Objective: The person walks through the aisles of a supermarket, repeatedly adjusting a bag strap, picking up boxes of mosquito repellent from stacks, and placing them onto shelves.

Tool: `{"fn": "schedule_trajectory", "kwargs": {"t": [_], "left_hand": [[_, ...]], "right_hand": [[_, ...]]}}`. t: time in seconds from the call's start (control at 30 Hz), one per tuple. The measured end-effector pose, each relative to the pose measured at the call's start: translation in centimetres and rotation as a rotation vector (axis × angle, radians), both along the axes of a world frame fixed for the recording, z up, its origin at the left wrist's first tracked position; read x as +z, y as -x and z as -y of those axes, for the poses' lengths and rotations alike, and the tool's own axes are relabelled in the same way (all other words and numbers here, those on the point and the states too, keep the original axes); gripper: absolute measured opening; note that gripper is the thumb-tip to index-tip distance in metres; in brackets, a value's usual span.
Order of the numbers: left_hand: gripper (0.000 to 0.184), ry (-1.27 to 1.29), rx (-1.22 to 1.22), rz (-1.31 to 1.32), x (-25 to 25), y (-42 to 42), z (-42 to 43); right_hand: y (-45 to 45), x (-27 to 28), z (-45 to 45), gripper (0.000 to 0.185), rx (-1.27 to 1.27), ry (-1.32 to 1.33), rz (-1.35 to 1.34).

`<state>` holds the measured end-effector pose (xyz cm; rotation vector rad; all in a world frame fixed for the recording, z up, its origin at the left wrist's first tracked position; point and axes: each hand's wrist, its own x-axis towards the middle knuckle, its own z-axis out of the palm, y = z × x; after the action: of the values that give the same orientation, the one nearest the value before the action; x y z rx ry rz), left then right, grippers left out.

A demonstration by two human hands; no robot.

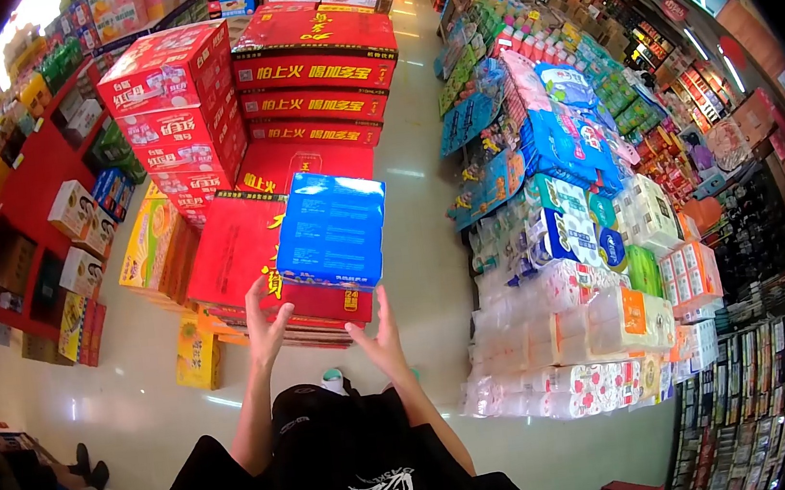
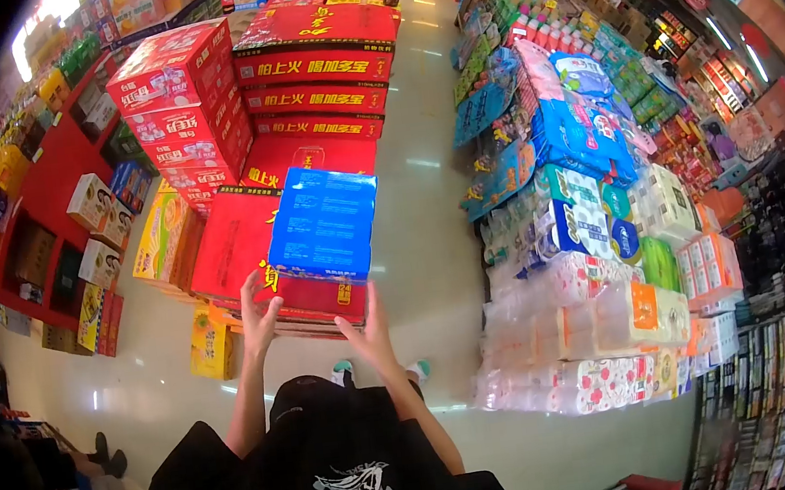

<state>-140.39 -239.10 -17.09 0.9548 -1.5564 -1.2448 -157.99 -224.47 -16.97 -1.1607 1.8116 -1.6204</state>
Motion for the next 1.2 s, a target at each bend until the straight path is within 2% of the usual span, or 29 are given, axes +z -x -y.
{"fn": "schedule_trajectory", "kwargs": {"t": [0.1,0.13,0.37,0.47,0.57,0.7,1.0,1.03,1.07,1.17,1.2], "left_hand": [[0.072,-0.044,-0.116,-0.035,0.0,0.7,0.0],[0.074,-0.049,-0.159,0.024,0.0,0.7,0.0],[0.083,-0.071,-0.244,0.079,-0.7,1.6,-0.6],[0.088,-0.034,-0.145,0.084,-0.8,1.9,-0.5],[0.09,-0.034,-0.034,0.023,-0.8,2.1,0.0],[0.09,-0.053,-0.165,0.046,-0.2,1.8,0.8],[0.089,-0.023,-0.116,0.093,-0.1,1.2,-0.5],[0.089,-0.036,-0.104,0.091,-0.1,1.0,-0.9],[0.087,0.038,-0.087,0.078,-2.1,0.6,-0.8],[0.086,0.119,-0.083,0.151,-1.4,-0.8,-2.0],[0.085,0.025,-0.104,0.154,-0.6,-1.1,-1.8]], "right_hand": [[-0.1,-0.2,0.8,0.092,0.042,0.056,-0.01],[-0.4,-0.3,0.8,0.092,0.026,0.057,0.016],[0.6,-0.9,1.5,0.089,0.003,0.054,0.017],[1.0,-1.5,1.9,0.088,0.001,0.053,-0.036],[0.6,-1.2,2.0,0.087,-0.039,0.079,0.03],[0.8,-1.7,2.0,0.087,-0.043,0.048,-0.022],[0.0,-1.3,1.3,0.081,-0.073,0.086,-0.076],[-0.4,-1.6,0.8,0.082,-0.078,0.063,-0.059],[-0.7,-1.8,0.1,0.083,-0.083,0.04,-0.048],[-1.0,0.0,-0.8,0.089,-0.071,0.098,0.067],[-0.2,-0.5,-1.2,0.093,-0.093,0.032,-0.029]]}}
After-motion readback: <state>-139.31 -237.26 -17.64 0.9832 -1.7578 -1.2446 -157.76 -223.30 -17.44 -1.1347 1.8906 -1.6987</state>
